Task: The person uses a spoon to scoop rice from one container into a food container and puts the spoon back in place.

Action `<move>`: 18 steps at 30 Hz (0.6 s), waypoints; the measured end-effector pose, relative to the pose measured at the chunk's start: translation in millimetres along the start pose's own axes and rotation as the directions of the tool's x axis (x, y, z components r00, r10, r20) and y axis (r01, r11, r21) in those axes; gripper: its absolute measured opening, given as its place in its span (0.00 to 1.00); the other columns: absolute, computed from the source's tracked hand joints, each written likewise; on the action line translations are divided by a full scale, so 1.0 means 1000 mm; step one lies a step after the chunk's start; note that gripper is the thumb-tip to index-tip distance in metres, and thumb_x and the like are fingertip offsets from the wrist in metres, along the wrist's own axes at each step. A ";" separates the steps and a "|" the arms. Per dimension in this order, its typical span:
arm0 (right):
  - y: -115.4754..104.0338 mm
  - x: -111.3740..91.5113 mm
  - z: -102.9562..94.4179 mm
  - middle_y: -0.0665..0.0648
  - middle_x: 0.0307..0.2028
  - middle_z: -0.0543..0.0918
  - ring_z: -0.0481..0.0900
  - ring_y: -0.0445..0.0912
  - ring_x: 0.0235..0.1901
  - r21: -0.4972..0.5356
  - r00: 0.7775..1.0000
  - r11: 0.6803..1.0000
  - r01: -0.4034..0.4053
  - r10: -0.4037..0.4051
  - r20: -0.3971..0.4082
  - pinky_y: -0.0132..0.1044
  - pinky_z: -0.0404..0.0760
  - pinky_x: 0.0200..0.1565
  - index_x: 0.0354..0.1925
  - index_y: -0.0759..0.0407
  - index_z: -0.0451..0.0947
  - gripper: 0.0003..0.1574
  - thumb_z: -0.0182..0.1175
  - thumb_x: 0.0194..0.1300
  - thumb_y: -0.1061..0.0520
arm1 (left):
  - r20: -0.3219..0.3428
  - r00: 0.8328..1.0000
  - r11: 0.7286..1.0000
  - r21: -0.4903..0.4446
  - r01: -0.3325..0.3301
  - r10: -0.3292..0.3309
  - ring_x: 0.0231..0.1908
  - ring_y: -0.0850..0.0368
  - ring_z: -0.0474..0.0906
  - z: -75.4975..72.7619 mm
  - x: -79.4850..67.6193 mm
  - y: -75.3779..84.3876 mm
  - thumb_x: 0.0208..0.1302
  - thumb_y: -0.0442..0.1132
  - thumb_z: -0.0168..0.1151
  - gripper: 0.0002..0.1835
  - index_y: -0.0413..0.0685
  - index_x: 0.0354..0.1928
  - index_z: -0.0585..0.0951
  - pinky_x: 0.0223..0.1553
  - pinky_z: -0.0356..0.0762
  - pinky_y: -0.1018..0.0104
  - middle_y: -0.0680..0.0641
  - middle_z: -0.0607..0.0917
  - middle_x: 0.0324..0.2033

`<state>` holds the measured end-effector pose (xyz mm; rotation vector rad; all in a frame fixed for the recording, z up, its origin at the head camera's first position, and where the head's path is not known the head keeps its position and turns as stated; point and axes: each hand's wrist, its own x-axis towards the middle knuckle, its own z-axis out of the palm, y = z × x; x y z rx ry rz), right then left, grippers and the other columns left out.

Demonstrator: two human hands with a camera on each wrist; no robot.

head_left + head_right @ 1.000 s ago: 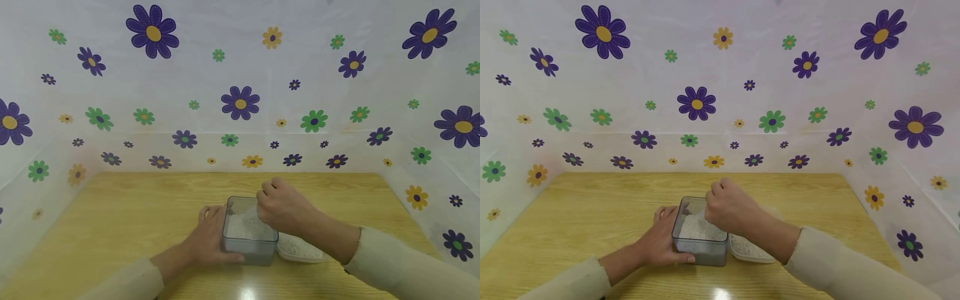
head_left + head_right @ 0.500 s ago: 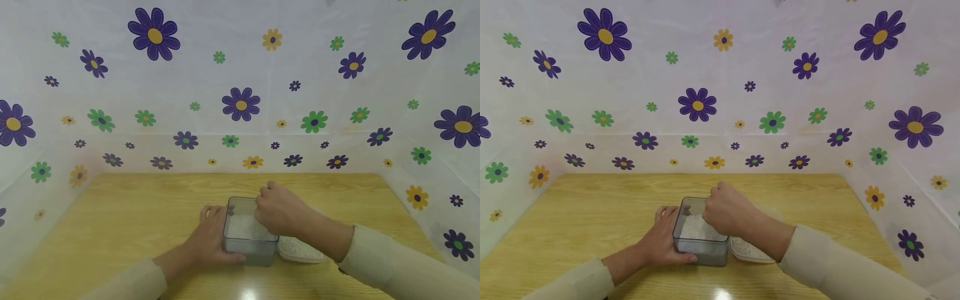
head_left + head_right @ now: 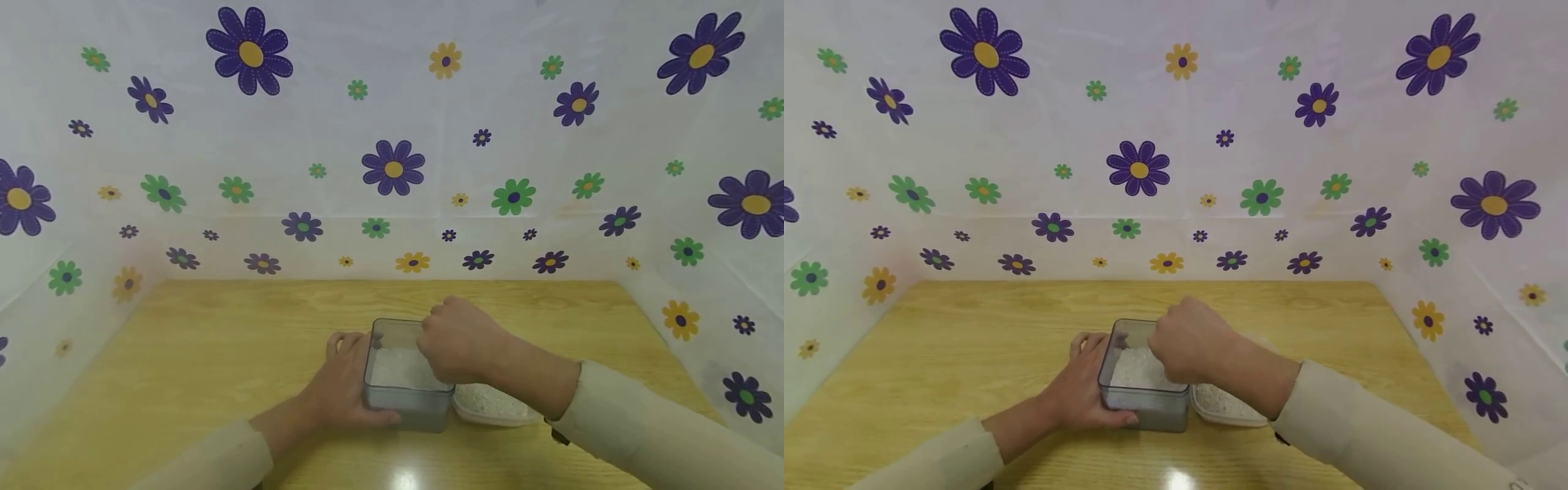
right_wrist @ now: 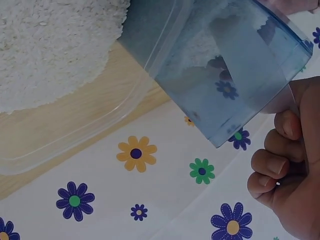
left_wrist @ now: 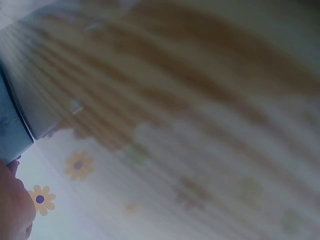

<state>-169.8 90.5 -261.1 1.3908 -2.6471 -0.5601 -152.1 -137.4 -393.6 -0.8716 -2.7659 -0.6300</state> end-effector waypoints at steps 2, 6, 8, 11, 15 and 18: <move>-0.001 0.000 -0.001 0.45 0.14 0.62 0.56 0.41 0.18 0.053 0.999 0.998 -0.027 0.026 0.022 0.34 0.62 0.24 0.10 0.48 0.63 0.24 0.56 0.60 0.59 | -0.002 1.000 1.000 -0.005 0.000 0.000 0.58 0.51 0.69 0.000 0.000 0.000 0.42 0.85 0.58 0.68 0.40 0.73 0.57 0.66 0.51 0.42 0.46 0.76 0.56; -0.001 0.001 -0.003 0.45 0.14 0.58 0.54 0.40 0.17 0.165 0.993 0.980 -0.112 0.102 0.064 0.34 0.57 0.20 0.11 0.48 0.62 0.24 0.56 0.61 0.59 | -0.001 1.000 1.000 0.002 -0.002 0.002 0.58 0.52 0.68 -0.001 0.001 -0.002 0.42 0.85 0.57 0.69 0.40 0.74 0.56 0.66 0.51 0.44 0.47 0.75 0.57; -0.002 0.001 -0.002 0.45 0.13 0.59 0.55 0.40 0.16 0.213 0.987 0.965 -0.154 0.138 0.085 0.33 0.58 0.19 0.12 0.49 0.63 0.23 0.56 0.61 0.59 | 0.001 1.000 1.000 0.006 0.001 -0.001 0.59 0.53 0.68 -0.001 0.001 -0.002 0.42 0.85 0.57 0.69 0.40 0.74 0.55 0.66 0.51 0.44 0.46 0.75 0.58; -0.002 0.001 -0.001 0.46 0.13 0.59 0.56 0.41 0.15 0.274 0.980 0.942 -0.192 0.171 0.099 0.33 0.58 0.19 0.13 0.50 0.66 0.22 0.56 0.61 0.59 | 0.000 1.000 1.000 0.013 -0.003 0.003 0.59 0.52 0.69 0.000 0.001 -0.004 0.42 0.85 0.57 0.69 0.40 0.74 0.56 0.66 0.52 0.44 0.46 0.75 0.58; -0.002 0.000 0.006 0.45 0.12 0.57 0.54 0.40 0.15 0.368 0.975 0.903 -0.222 0.198 0.102 0.33 0.57 0.19 0.12 0.50 0.62 0.22 0.55 0.59 0.60 | -0.007 1.000 1.000 0.018 -0.008 0.008 0.58 0.51 0.69 0.003 0.000 -0.006 0.42 0.86 0.56 0.69 0.39 0.73 0.57 0.65 0.52 0.43 0.46 0.76 0.57; -0.002 -0.003 0.011 0.44 0.12 0.55 0.52 0.40 0.15 0.433 0.973 0.872 -0.229 0.215 0.082 0.33 0.55 0.18 0.11 0.49 0.57 0.25 0.55 0.59 0.59 | -0.007 1.000 1.000 0.014 -0.008 0.008 0.59 0.51 0.69 0.004 -0.001 -0.007 0.42 0.86 0.56 0.69 0.38 0.73 0.57 0.65 0.52 0.43 0.46 0.76 0.57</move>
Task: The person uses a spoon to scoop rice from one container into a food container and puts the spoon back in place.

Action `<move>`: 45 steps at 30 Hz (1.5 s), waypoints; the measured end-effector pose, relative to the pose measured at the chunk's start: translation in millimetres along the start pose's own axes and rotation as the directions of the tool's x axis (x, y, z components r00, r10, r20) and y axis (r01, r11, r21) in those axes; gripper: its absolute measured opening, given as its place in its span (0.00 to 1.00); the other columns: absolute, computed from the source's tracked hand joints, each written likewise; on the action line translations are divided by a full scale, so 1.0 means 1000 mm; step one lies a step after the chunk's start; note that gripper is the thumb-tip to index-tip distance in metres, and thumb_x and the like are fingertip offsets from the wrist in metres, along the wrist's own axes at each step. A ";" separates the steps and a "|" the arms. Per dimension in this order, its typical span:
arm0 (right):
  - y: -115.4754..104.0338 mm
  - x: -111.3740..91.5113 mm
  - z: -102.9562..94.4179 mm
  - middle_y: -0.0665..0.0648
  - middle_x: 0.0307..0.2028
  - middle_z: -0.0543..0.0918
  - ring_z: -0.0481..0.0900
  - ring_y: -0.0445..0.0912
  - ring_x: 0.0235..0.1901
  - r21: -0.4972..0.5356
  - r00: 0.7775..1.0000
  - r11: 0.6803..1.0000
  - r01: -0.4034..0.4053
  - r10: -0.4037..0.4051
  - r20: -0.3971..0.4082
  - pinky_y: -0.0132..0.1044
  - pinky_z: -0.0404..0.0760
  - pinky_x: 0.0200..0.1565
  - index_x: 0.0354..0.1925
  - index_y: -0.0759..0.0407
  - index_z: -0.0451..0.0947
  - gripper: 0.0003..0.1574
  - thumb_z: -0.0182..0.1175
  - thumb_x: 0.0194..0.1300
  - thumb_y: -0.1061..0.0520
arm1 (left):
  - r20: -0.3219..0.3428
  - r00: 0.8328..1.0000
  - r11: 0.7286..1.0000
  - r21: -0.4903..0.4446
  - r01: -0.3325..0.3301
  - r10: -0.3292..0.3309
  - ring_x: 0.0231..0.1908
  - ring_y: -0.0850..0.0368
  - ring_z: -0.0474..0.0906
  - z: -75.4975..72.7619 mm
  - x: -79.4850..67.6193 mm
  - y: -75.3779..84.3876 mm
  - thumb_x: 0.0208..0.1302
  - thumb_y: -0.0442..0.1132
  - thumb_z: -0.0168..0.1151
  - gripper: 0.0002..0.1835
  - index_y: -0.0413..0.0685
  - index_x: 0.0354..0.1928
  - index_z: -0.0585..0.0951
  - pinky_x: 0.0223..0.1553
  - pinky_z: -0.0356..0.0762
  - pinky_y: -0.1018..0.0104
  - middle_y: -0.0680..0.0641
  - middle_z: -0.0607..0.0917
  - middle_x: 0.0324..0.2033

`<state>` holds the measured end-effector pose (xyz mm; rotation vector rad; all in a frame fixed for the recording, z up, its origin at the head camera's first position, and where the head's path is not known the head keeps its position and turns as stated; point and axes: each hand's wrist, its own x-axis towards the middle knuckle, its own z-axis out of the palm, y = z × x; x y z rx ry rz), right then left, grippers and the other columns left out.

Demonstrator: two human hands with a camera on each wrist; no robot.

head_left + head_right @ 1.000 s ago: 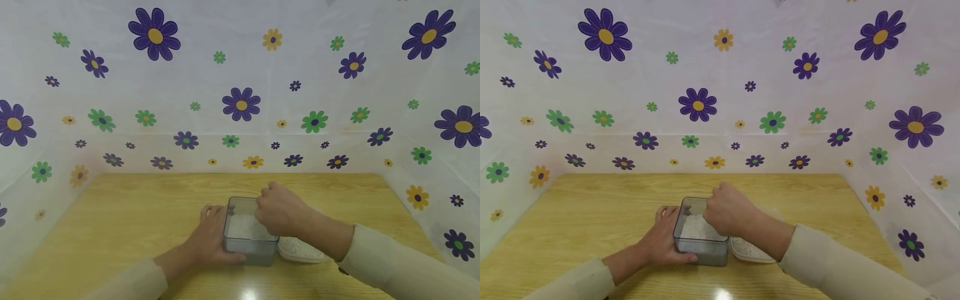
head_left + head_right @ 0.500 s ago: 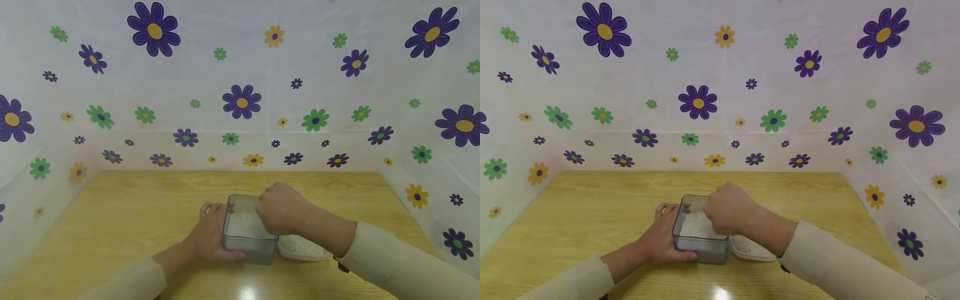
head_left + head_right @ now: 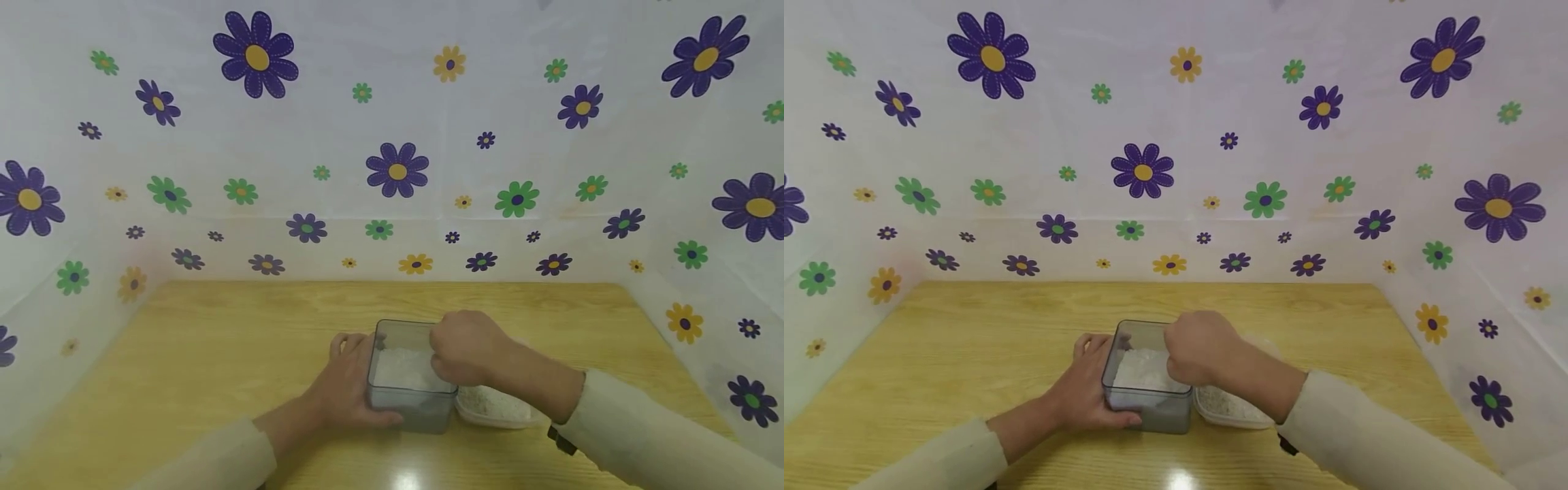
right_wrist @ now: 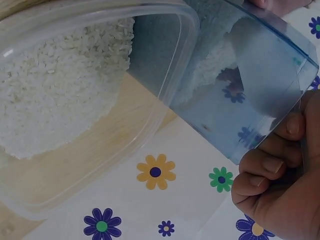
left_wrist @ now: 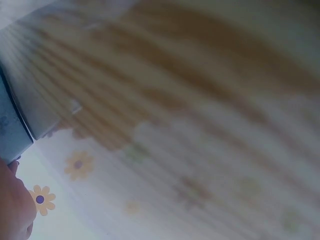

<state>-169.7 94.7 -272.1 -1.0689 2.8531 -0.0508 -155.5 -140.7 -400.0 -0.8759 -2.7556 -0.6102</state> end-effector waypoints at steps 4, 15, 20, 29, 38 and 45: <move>0.002 -0.004 0.003 0.43 0.10 0.55 0.53 0.39 0.14 0.072 0.999 0.997 -0.008 0.012 -0.047 0.32 0.54 0.18 0.10 0.48 0.56 0.28 0.56 0.62 0.58 | -0.002 1.000 1.000 -0.011 0.002 -0.002 0.59 0.51 0.68 0.000 0.000 0.001 0.41 0.85 0.58 0.69 0.38 0.74 0.57 0.66 0.51 0.43 0.46 0.76 0.57; 0.006 -0.014 0.002 0.44 0.10 0.59 0.56 0.39 0.14 0.301 0.986 0.941 -0.157 0.165 -0.001 0.32 0.56 0.20 0.09 0.50 0.60 0.31 0.56 0.67 0.54 | 0.014 1.000 1.000 -0.019 0.022 -0.022 0.60 0.49 0.67 0.001 0.002 0.003 0.41 0.85 0.59 0.69 0.38 0.73 0.58 0.66 0.50 0.44 0.43 0.75 0.58; 0.013 -0.019 0.001 0.43 0.09 0.56 0.52 0.37 0.13 0.457 0.982 0.872 -0.176 0.189 0.016 0.31 0.53 0.19 0.08 0.48 0.57 0.32 0.57 0.66 0.56 | 0.005 1.000 1.000 -0.004 0.023 -0.023 0.60 0.50 0.67 0.002 0.001 0.003 0.40 0.86 0.58 0.68 0.39 0.72 0.59 0.65 0.50 0.44 0.45 0.76 0.58; 0.024 -0.027 0.000 0.45 0.12 0.60 0.57 0.39 0.14 0.517 0.974 0.835 -0.189 0.224 -0.006 0.32 0.57 0.21 0.11 0.49 0.61 0.30 0.55 0.70 0.52 | -0.012 1.000 1.000 0.010 0.016 -0.016 0.59 0.47 0.66 0.001 -0.001 0.004 0.41 0.86 0.56 0.66 0.41 0.70 0.60 0.64 0.49 0.43 0.47 0.76 0.53; 0.044 -0.041 -0.003 0.49 0.20 0.65 0.62 0.43 0.22 0.557 0.967 0.815 -0.160 0.243 -0.077 0.37 0.63 0.28 0.16 0.52 0.65 0.26 0.55 0.73 0.51 | -0.029 1.000 1.000 0.008 0.012 -0.012 0.59 0.48 0.66 0.000 -0.001 0.006 0.41 0.87 0.55 0.66 0.41 0.69 0.61 0.64 0.49 0.42 0.47 0.76 0.54; 0.066 -0.060 -0.009 0.49 0.21 0.64 0.61 0.44 0.23 0.553 0.945 0.809 -0.197 0.307 -0.113 0.37 0.63 0.29 0.17 0.53 0.65 0.26 0.56 0.73 0.51 | -0.038 0.999 1.000 0.007 0.009 -0.008 0.59 0.49 0.66 -0.001 0.000 0.007 0.41 0.86 0.56 0.64 0.43 0.68 0.62 0.64 0.48 0.43 0.47 0.75 0.56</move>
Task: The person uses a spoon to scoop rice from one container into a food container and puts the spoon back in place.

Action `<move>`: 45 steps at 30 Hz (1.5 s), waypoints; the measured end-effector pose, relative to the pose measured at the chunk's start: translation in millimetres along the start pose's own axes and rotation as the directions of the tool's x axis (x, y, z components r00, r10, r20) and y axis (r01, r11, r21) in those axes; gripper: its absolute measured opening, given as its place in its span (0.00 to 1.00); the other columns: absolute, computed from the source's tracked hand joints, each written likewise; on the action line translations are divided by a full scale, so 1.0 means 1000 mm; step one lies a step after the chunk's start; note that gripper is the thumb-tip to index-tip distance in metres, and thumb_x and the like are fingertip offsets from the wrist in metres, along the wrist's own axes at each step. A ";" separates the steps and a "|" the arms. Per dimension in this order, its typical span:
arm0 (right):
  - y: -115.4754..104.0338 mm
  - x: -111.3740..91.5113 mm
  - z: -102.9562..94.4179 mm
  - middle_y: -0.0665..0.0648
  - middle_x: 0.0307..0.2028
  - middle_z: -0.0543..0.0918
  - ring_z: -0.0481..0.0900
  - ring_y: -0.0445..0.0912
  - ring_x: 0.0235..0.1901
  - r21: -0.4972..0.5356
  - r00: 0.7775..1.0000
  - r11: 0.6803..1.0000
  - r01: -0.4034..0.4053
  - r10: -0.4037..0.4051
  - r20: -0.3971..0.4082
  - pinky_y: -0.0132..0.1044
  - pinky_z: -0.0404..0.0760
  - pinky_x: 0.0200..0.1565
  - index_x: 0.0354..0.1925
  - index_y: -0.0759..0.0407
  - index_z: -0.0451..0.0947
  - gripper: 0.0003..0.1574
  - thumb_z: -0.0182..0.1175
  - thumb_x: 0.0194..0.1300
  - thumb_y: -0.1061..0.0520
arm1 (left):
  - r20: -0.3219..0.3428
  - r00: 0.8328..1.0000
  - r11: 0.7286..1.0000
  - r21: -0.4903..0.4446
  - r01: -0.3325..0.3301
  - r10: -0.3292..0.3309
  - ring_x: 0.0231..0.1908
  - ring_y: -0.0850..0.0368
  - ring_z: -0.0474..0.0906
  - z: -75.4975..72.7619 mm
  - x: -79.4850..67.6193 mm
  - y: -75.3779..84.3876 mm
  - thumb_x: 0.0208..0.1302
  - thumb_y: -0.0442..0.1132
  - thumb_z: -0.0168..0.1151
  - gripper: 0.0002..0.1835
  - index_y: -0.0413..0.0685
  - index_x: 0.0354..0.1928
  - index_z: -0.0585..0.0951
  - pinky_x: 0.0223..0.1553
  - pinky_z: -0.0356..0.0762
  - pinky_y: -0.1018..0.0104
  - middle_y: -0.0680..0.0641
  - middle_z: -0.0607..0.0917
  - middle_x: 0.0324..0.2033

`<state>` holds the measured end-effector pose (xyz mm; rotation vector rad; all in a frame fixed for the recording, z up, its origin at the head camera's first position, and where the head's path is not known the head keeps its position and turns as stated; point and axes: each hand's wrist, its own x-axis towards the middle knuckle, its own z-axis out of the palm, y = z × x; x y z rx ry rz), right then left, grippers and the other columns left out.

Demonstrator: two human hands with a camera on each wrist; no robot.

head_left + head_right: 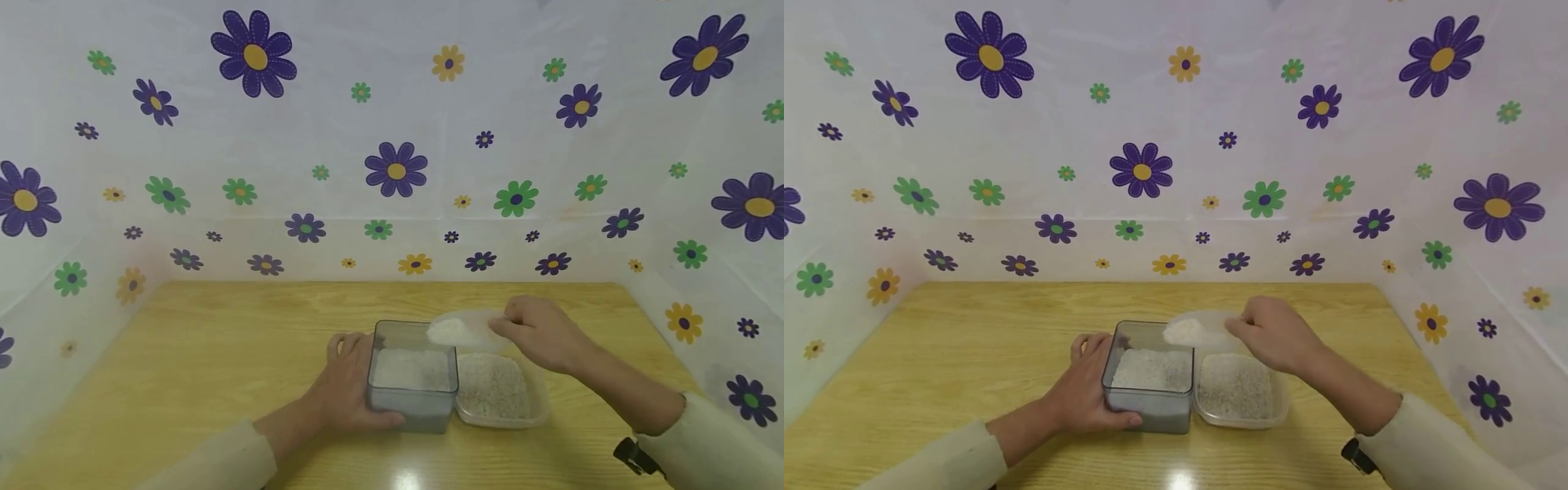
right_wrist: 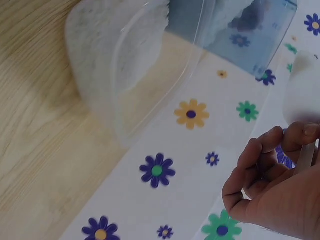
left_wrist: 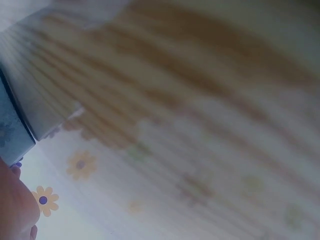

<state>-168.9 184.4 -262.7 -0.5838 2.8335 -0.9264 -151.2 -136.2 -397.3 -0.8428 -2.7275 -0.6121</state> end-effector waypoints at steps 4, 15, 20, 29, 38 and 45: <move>0.018 -0.007 -0.012 0.49 0.21 0.64 0.60 0.44 0.22 -0.046 0.999 0.999 -0.016 0.015 -0.035 0.36 0.62 0.28 0.16 0.53 0.63 0.28 0.56 0.73 0.50 | 0.004 1.000 1.000 0.001 0.006 -0.006 0.59 0.49 0.66 -0.002 0.000 0.001 0.41 0.86 0.56 0.64 0.43 0.69 0.62 0.64 0.48 0.43 0.47 0.75 0.57; 0.074 -0.029 -0.030 0.45 0.11 0.57 0.54 0.39 0.14 -0.242 0.998 0.968 -0.061 0.054 -0.036 0.35 0.65 0.31 0.09 0.51 0.59 0.34 0.56 0.72 0.51 | 0.016 1.000 1.000 -0.001 0.022 -0.022 0.60 0.49 0.65 -0.001 0.001 0.001 0.40 0.87 0.55 0.65 0.43 0.69 0.62 0.64 0.48 0.43 0.47 0.74 0.57; 0.090 -0.032 -0.032 0.44 0.11 0.56 0.53 0.39 0.15 -0.311 0.996 0.946 -0.092 0.083 -0.043 0.32 0.57 0.21 0.08 0.50 0.58 0.34 0.57 0.70 0.53 | 0.018 0.999 0.999 -0.010 0.031 -0.031 0.60 0.49 0.65 -0.002 0.000 0.001 0.40 0.86 0.56 0.65 0.42 0.69 0.62 0.64 0.48 0.43 0.48 0.74 0.56; 0.105 -0.036 -0.033 0.48 0.15 0.61 0.56 0.41 0.20 -0.491 0.994 0.869 -0.062 0.007 -0.112 0.34 0.56 0.23 0.06 0.50 0.59 0.33 0.57 0.66 0.54 | 0.016 1.000 1.000 -0.016 0.026 -0.026 0.60 0.49 0.65 0.000 -0.001 0.000 0.40 0.86 0.57 0.64 0.43 0.68 0.62 0.64 0.48 0.44 0.47 0.75 0.56; 0.108 -0.045 -0.040 0.46 0.22 0.73 0.68 0.41 0.24 -0.578 0.987 0.813 0.072 -0.140 -0.074 0.41 0.71 0.29 0.06 0.47 0.65 0.30 0.62 0.63 0.55 | 0.006 1.000 1.000 -0.025 0.011 -0.011 0.59 0.49 0.65 0.001 0.000 -0.001 0.41 0.87 0.56 0.64 0.43 0.69 0.62 0.63 0.48 0.44 0.48 0.74 0.56; 0.105 -0.051 -0.039 0.39 0.21 0.63 0.57 0.35 0.25 -0.595 0.918 0.740 0.313 -0.396 -0.009 0.34 0.63 0.31 0.08 0.42 0.63 0.31 0.71 0.54 0.57 | 0.013 1.000 0.999 -0.029 0.016 -0.015 0.60 0.49 0.65 -0.001 0.002 0.001 0.40 0.87 0.56 0.65 0.42 0.69 0.61 0.64 0.48 0.43 0.48 0.75 0.56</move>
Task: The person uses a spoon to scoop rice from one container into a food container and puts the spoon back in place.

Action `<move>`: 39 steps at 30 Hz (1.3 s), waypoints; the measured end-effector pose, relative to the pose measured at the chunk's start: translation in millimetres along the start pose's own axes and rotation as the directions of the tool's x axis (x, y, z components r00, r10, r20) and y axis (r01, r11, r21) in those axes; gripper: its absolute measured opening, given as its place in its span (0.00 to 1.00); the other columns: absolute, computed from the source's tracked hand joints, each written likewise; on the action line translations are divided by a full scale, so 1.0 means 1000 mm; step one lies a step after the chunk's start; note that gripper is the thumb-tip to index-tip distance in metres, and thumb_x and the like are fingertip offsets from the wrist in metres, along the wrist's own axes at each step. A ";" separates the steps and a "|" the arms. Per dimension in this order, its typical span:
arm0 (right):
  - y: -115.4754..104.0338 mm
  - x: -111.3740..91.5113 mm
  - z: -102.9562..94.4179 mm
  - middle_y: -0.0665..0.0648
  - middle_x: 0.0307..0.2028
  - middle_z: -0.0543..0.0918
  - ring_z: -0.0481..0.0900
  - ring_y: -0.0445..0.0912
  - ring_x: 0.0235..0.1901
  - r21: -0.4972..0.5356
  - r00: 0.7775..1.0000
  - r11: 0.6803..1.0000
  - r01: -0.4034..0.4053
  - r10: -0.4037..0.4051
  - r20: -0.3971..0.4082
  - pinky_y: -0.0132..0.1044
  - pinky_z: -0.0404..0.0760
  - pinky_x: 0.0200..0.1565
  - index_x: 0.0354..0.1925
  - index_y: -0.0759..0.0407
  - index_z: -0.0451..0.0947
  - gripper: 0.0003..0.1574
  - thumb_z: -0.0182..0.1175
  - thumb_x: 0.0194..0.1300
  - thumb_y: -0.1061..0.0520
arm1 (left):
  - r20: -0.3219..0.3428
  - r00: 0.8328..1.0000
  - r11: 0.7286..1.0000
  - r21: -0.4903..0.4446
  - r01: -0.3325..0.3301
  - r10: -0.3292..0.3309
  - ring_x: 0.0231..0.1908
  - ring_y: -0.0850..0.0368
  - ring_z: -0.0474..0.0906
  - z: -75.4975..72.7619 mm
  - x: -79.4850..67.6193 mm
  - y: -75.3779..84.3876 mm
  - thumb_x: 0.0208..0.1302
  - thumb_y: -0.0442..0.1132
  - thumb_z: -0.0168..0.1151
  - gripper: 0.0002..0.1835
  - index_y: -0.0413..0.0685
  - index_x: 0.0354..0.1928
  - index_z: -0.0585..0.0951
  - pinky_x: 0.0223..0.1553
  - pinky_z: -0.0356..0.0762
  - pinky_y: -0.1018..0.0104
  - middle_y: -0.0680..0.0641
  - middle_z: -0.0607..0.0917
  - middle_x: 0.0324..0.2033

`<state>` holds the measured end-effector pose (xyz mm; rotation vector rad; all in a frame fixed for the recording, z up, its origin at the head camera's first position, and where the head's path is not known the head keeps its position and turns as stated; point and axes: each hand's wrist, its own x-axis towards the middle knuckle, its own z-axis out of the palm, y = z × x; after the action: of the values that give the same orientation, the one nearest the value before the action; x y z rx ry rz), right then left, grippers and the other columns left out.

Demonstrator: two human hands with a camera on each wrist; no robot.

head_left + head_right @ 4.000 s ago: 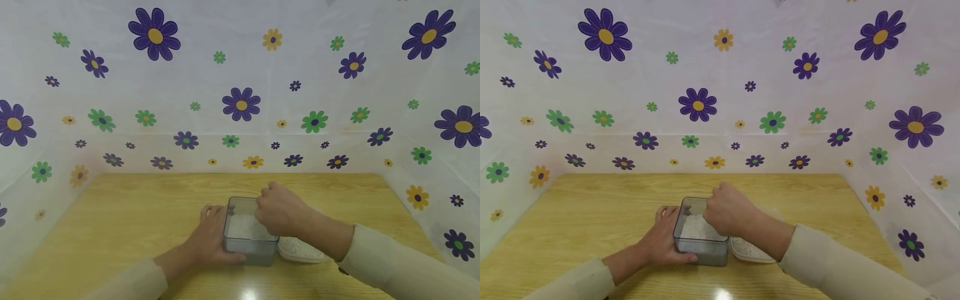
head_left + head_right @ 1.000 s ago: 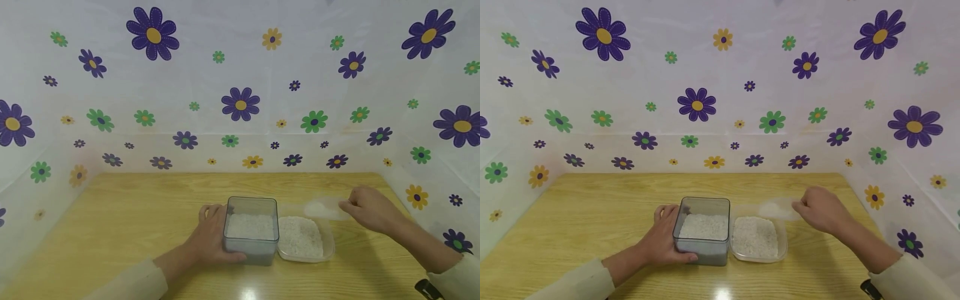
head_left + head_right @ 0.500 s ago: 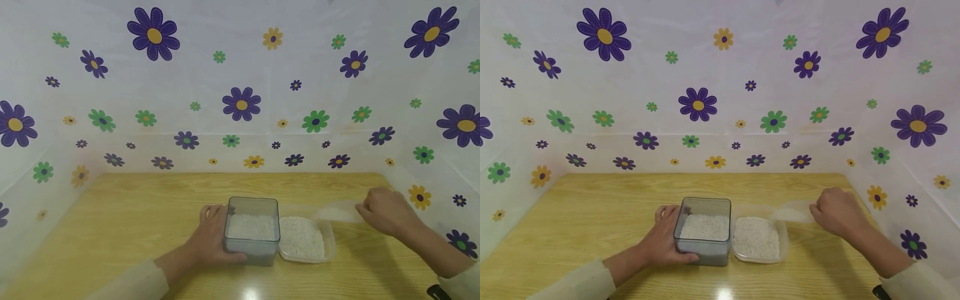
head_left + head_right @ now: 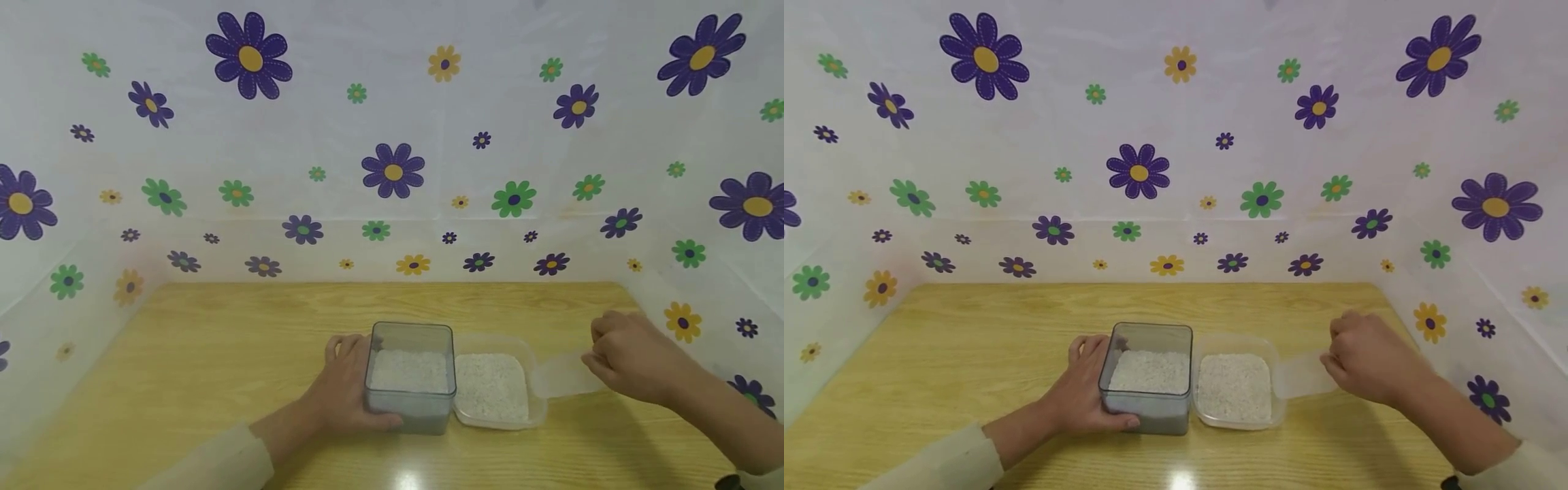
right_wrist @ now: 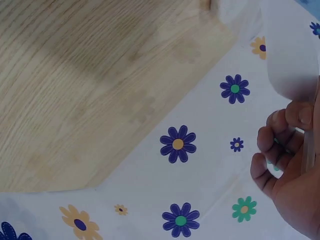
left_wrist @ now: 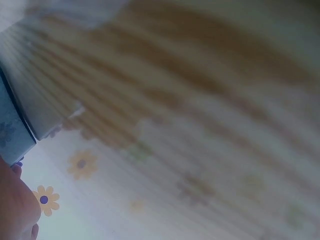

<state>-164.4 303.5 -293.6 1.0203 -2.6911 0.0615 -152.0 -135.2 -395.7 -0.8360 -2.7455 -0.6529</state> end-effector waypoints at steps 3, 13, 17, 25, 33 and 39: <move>-0.005 0.002 -0.001 0.37 0.23 0.59 0.54 0.34 0.27 -0.007 0.996 0.997 0.077 -0.077 -0.042 0.33 0.59 0.33 0.09 0.40 0.59 0.33 0.73 0.51 0.57 | 0.008 1.000 1.000 0.009 0.008 -0.008 0.60 0.48 0.65 -0.001 -0.001 0.000 0.41 0.87 0.55 0.66 0.42 0.69 0.61 0.65 0.48 0.42 0.48 0.75 0.56; -0.038 0.048 -0.017 0.46 0.21 0.69 0.63 0.41 0.25 -0.022 0.925 0.991 0.129 -0.128 -0.357 0.38 0.66 0.30 0.07 0.42 0.63 0.28 0.60 0.59 0.56 | 0.013 1.000 1.000 0.020 -0.002 0.002 0.60 0.49 0.65 0.003 0.000 -0.002 0.40 0.87 0.55 0.67 0.42 0.71 0.59 0.65 0.47 0.42 0.48 0.75 0.55; -0.071 0.075 -0.026 0.49 0.22 0.71 0.65 0.45 0.28 -0.017 0.916 0.994 0.109 -0.107 -0.386 0.39 0.65 0.32 0.07 0.47 0.66 0.26 0.63 0.56 0.57 | 0.000 1.000 1.000 0.019 -0.003 0.003 0.60 0.48 0.66 0.003 0.000 -0.004 0.40 0.87 0.55 0.66 0.42 0.70 0.61 0.65 0.47 0.43 0.47 0.75 0.56; -0.125 0.114 -0.016 0.51 0.28 0.76 0.68 0.48 0.32 -0.230 0.955 0.961 0.152 -0.202 -0.215 0.40 0.68 0.38 0.13 0.54 0.75 0.21 0.64 0.60 0.52 | -0.003 1.000 1.000 0.029 0.002 -0.002 0.59 0.48 0.67 0.001 -0.003 -0.004 0.41 0.86 0.56 0.65 0.41 0.69 0.62 0.64 0.49 0.43 0.47 0.75 0.56; -0.148 0.134 0.003 0.49 0.23 0.71 0.62 0.46 0.29 -0.275 0.971 0.938 0.210 -0.234 -0.057 0.40 0.64 0.36 0.10 0.50 0.65 0.24 0.56 0.62 0.57 | -0.004 1.000 1.000 0.014 0.001 -0.001 0.59 0.48 0.66 -0.001 -0.003 -0.003 0.42 0.86 0.55 0.65 0.41 0.69 0.61 0.64 0.49 0.43 0.47 0.75 0.55; -0.162 0.139 0.016 0.48 0.24 0.74 0.65 0.45 0.30 -0.150 0.983 0.972 0.179 -0.173 0.056 0.41 0.66 0.39 0.09 0.49 0.65 0.24 0.54 0.61 0.57 | -0.022 0.999 1.000 0.010 -0.026 0.026 0.58 0.50 0.66 0.006 -0.002 -0.008 0.41 0.86 0.56 0.64 0.44 0.70 0.60 0.62 0.51 0.45 0.51 0.75 0.54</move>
<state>-161.8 90.2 -282.1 1.2175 -2.5815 -0.2024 -155.1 -139.2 -404.0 -0.8564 -2.7113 -0.6398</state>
